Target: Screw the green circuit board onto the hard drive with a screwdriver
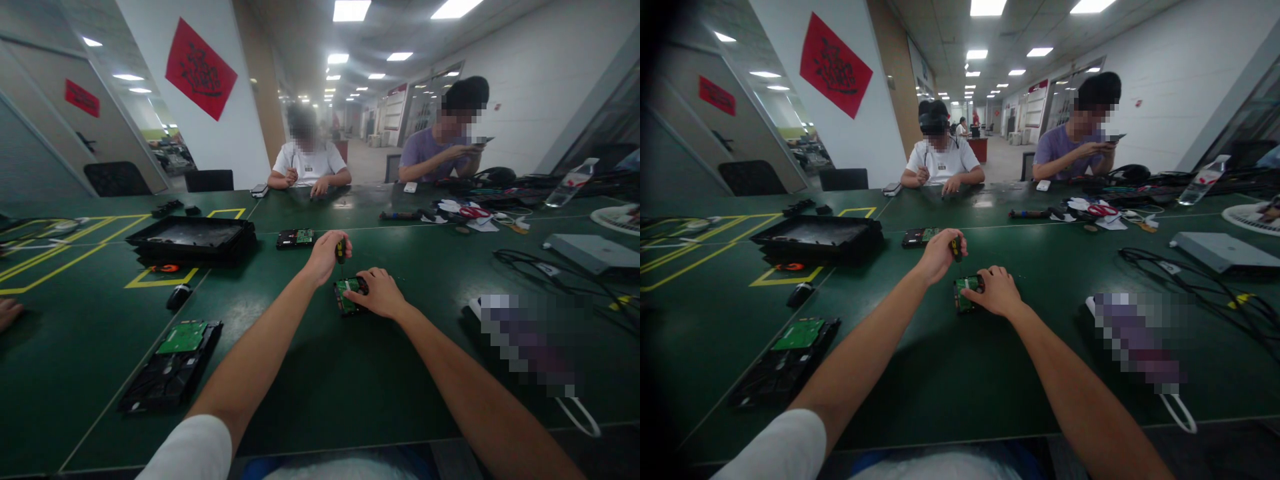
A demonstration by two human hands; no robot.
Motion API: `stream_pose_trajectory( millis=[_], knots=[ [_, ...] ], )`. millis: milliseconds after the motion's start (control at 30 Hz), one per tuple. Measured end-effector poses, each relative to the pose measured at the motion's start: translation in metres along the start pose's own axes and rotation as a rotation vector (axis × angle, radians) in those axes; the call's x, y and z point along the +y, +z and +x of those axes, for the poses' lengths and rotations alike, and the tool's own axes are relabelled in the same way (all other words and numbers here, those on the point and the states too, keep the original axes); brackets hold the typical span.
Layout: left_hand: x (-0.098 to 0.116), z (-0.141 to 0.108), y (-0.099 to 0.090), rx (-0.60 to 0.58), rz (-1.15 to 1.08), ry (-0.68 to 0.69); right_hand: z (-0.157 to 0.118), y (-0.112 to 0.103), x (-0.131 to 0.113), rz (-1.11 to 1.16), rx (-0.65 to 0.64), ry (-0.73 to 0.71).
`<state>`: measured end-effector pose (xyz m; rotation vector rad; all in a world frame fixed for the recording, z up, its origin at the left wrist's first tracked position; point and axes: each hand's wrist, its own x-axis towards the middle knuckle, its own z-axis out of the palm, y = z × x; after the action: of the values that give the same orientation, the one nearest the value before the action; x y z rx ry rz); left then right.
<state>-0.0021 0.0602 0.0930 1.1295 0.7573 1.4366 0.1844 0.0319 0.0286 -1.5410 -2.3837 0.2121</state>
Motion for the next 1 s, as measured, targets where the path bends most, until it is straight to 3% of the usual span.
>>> stream_pose_trajectory(
  millis=[300,700,1000],
  knots=[
    [0.0014,0.0028,-0.0068,0.0,0.166,0.084,0.0003,0.0015,0.0007,0.006,-0.001,0.002],
    [-0.0046,0.0016,0.0006,-0.032,-0.012,-0.039,0.0007,0.0013,0.0014,0.003,0.007,-0.009],
    [-0.0034,-0.0005,-0.0014,-0.062,-0.014,-0.036,-0.0001,0.0011,0.0009,0.008,0.009,-0.002]
  ],
)
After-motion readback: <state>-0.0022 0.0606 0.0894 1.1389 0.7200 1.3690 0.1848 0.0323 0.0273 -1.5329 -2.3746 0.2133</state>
